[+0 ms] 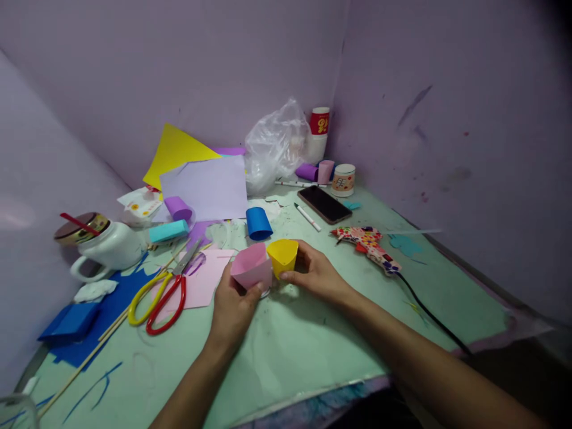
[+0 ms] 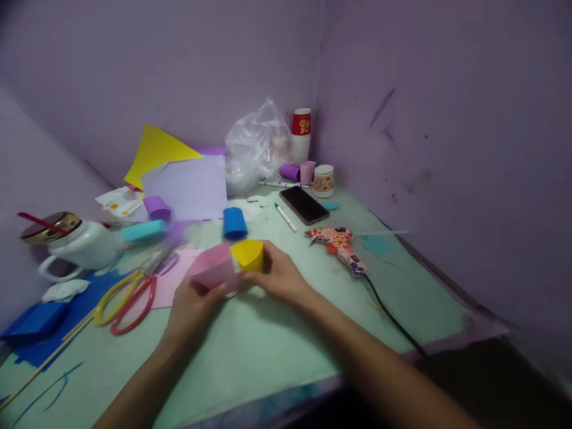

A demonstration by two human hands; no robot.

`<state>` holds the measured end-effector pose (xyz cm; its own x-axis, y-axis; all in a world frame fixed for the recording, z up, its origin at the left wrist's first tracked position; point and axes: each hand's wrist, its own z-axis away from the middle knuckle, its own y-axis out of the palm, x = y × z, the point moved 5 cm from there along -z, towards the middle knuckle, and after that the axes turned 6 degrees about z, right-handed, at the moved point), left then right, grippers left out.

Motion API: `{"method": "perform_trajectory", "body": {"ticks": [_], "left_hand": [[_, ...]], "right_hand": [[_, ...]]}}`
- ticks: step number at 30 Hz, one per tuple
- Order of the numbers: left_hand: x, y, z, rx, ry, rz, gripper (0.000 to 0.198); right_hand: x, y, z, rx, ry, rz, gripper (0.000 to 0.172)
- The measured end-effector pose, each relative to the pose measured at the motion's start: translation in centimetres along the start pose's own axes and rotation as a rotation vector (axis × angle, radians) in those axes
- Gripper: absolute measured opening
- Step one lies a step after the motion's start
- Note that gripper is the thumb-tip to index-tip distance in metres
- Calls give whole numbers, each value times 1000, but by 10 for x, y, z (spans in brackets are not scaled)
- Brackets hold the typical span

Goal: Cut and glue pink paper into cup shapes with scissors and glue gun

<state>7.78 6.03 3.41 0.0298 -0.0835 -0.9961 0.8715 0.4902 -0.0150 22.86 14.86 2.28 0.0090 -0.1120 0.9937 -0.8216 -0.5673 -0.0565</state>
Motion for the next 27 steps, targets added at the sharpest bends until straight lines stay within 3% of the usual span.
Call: {"method": "perform_trajectory", "body": {"ticks": [4, 8, 13, 17, 21, 27], "left_hand": [[-7, 5, 7, 23, -12, -38, 53], [-11, 7, 16, 63, -38, -63, 46], [-1, 10, 49, 131, -101, -62, 42], [4, 12, 73, 86, -80, -95, 49], [7, 16, 79, 67, -78, -119, 47], [10, 20, 80, 1, -97, -181, 33]], "right_hand": [[-2, -2, 11, 62, -17, -13, 48], [1, -9, 30, 30, -24, -8, 49], [15, -18, 70, -65, -49, 31, 46], [14, -15, 97, -12, -39, 184, 49], [9, -9, 103, 66, -58, 284, 48], [9, -7, 98, 35, -64, 364, 47]]}}
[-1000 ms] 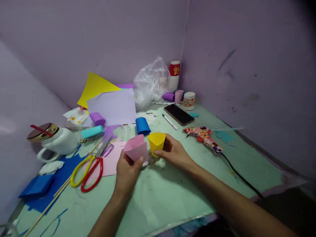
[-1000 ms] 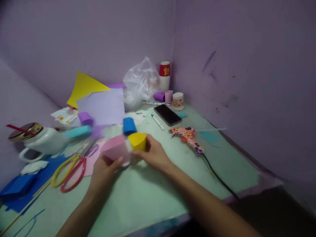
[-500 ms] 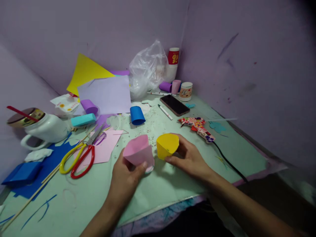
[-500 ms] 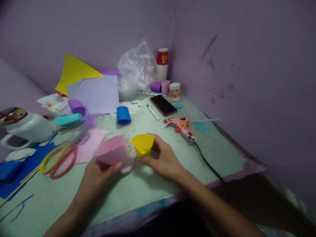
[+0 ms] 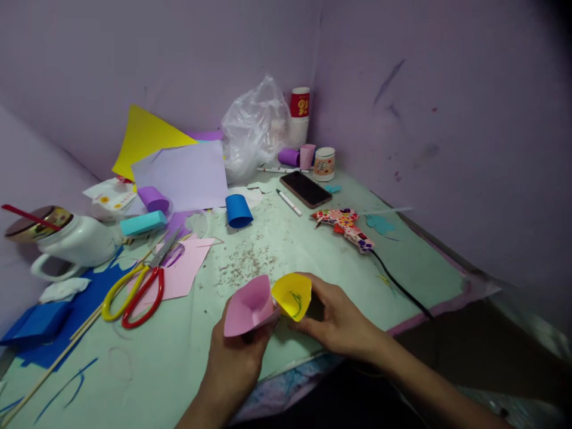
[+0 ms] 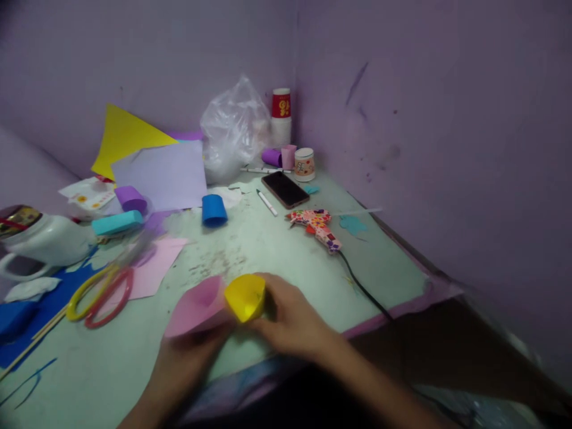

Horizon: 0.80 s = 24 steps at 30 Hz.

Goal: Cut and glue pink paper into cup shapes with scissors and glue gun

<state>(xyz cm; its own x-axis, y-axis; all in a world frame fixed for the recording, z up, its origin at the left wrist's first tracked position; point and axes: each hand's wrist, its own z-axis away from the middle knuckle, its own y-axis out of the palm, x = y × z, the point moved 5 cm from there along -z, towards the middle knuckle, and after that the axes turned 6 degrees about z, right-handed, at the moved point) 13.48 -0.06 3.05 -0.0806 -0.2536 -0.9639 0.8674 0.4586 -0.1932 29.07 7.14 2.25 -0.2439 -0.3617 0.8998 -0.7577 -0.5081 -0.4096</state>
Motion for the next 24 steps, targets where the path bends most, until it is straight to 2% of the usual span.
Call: {"method": "perform_trajectory", "body": {"ticks": [3, 7, 12, 16, 20, 24], "left_hand": [[-1, 1, 1, 0, -9, -59, 35], [2, -2, 1, -21, -34, -156, 27], [8, -8, -2, -92, 0, -265, 38], [11, -12, -4, -142, 34, -359, 38], [15, -15, -4, -135, -7, -385, 42], [11, -15, -3, -145, 38, -393, 38]], "right_hand": [[2, 0, -1, -18, -14, 6, 48], [3, 0, -1, -27, -36, 35, 46], [1, 3, -2, -22, -48, 89, 39], [0, 6, -1, -58, -9, 151, 39], [3, 7, 0, -64, 26, 178, 40], [6, 6, -1, -43, 3, 204, 42]]}}
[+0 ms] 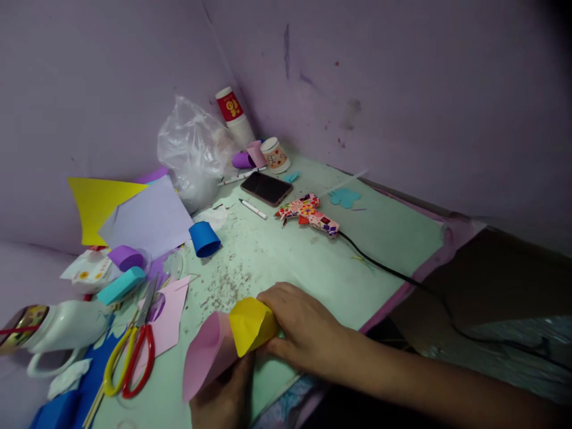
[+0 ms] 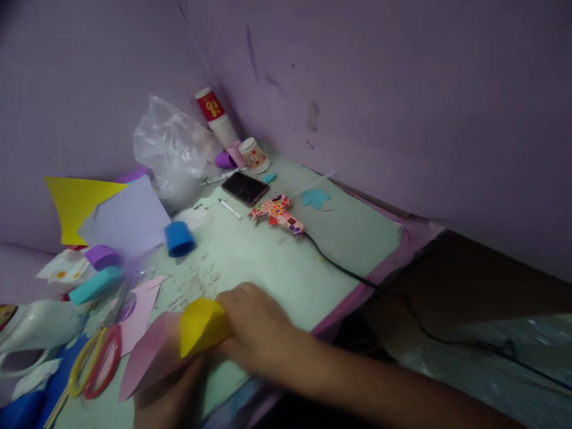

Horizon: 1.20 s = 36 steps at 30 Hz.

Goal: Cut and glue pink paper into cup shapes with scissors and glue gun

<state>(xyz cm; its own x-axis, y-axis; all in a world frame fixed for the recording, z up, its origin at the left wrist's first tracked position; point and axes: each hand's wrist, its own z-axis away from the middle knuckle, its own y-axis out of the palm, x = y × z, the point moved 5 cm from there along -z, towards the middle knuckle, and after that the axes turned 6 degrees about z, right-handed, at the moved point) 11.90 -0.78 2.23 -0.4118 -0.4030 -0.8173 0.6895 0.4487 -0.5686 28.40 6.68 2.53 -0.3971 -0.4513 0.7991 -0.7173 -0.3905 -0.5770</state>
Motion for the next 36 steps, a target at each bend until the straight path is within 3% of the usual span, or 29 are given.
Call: {"method": "perform_trajectory", "body": {"ticks": [8, 12, 18, 24, 32, 36], "left_hand": [[-2, 2, 1, 5, 4, -19, 31], [-2, 0, 1, 0, -19, -84, 45], [-3, 4, 1, 78, -28, 126, 50], [-6, 2, 5, 40, -68, 90, 44], [-14, 8, 6, 76, -25, 284, 47], [-15, 10, 6, 91, -6, 279, 44]], "right_hand": [[-1, 2, 1, -13, -7, 0, 44], [-1, 1, 0, -12, 2, 10, 41], [0, 1, -1, -32, 19, 14, 39], [-2, 2, 1, -64, -2, -11, 38], [-7, -5, -2, -143, 35, -6, 40], [-6, -2, -1, -147, 26, 32, 43]]}}
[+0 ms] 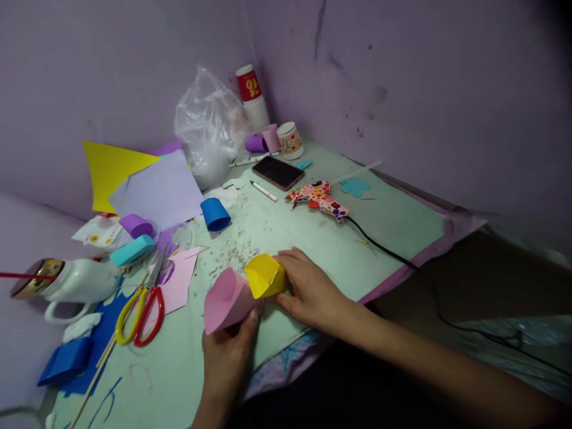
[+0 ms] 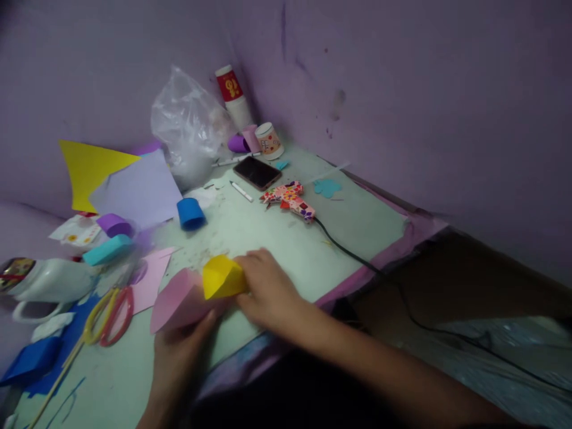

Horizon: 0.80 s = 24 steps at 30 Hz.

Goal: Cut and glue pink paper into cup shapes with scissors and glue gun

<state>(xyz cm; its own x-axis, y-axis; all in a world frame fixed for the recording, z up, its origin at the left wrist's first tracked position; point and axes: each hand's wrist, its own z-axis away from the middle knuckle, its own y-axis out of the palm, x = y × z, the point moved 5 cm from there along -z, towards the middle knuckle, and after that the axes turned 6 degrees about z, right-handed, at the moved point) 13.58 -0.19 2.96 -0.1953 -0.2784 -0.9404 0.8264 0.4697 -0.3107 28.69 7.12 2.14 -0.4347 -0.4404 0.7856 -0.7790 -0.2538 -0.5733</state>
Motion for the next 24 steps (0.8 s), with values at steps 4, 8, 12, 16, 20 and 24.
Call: {"method": "perform_trajectory", "body": {"ticks": [4, 8, 12, 16, 20, 24], "left_hand": [[3, -2, 1, 0, 8, -3, 39], [4, -13, -4, 1, 0, 64, 40], [0, -22, -25, 115, -56, 251, 44], [-11, -27, -55, 157, -41, 374, 44], [-12, -21, -73, 207, -46, 486, 52], [-5, -16, -74, 278, -70, 559, 53]], "right_hand": [[-5, -2, 0, -40, 54, 48, 47], [-15, -16, -15, -56, 99, 147, 39], [-22, -26, -59, -4, 127, 232, 31], [-18, -19, -114, 12, 152, 281, 43], [-19, -8, -144, 0, 233, 335, 45], [-29, -5, -145, 12, 284, 341, 53]]}}
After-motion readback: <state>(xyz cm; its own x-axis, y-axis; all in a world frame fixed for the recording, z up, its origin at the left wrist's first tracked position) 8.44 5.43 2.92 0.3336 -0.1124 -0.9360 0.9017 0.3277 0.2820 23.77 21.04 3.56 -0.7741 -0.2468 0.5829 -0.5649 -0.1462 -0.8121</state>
